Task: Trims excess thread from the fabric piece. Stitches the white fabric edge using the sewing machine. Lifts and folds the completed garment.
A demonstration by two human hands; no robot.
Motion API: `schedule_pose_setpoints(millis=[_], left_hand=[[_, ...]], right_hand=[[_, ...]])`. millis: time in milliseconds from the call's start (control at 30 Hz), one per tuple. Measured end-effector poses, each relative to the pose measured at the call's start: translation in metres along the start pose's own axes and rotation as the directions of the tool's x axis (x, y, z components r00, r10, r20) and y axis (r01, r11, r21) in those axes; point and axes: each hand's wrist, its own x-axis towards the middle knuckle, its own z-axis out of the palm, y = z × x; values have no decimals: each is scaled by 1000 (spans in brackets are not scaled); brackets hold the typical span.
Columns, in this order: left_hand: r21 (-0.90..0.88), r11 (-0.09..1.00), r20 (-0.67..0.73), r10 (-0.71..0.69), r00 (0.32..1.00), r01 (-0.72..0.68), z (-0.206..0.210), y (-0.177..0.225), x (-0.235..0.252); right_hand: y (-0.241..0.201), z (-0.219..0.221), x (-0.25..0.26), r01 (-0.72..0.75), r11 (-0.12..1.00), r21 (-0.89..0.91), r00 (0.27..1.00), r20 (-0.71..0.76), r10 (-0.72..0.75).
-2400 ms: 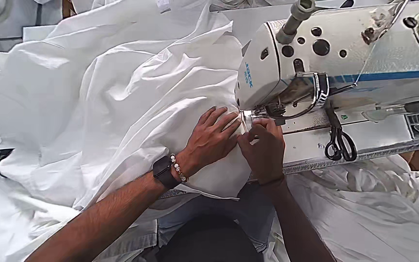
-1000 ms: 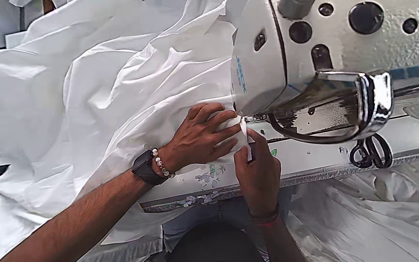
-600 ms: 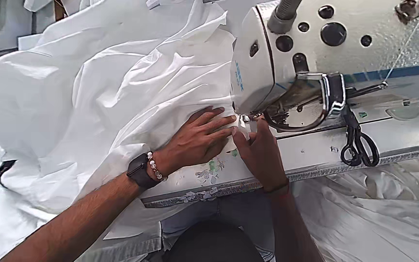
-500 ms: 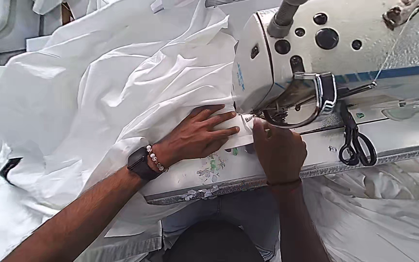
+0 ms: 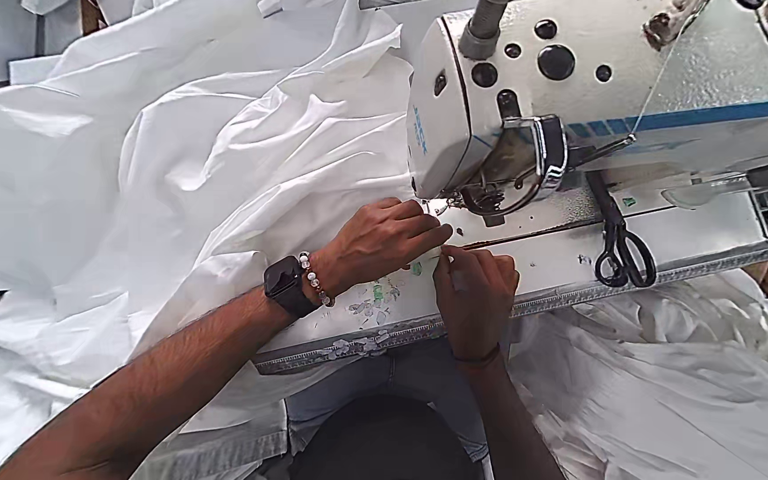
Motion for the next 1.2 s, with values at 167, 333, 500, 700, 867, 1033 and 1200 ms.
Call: schedule_pose_setpoints(millis=[167, 333, 500, 700, 867, 1033, 1200], left_hand=[[-46, 999, 67, 19, 998, -16, -2, -5, -13], [-3, 999, 64, -47, 997, 47, 1, 1, -21], [31, 996, 31, -82, 996, 81, 2, 4, -22], [32, 994, 71, -106, 992, 104, -1, 5, -23], [-9, 999, 108, -43, 993, 45, -3, -2, -24], [50, 998, 61, -46, 997, 43, -3, 1, -24], [-196, 912, 88, -350, 933, 361, 1, 10, -14]], right_hand=[[3, -5, -3, -12, 994, 109, 1000, -21, 14], [-7, -10, 13, -260, 958, 117, 963, 110, 248], [-20, -5, 20, -280, 960, 15, 953, 128, 276], [-24, 8, 1, 27, 995, -94, 999, -40, -31], [-19, -8, -9, 51, 999, 10, 996, 73, -51], [-1, -13, 2, 50, 993, 110, 992, 110, -62], [0, -2, 12, 139, 986, 94, 983, 106, -149]])
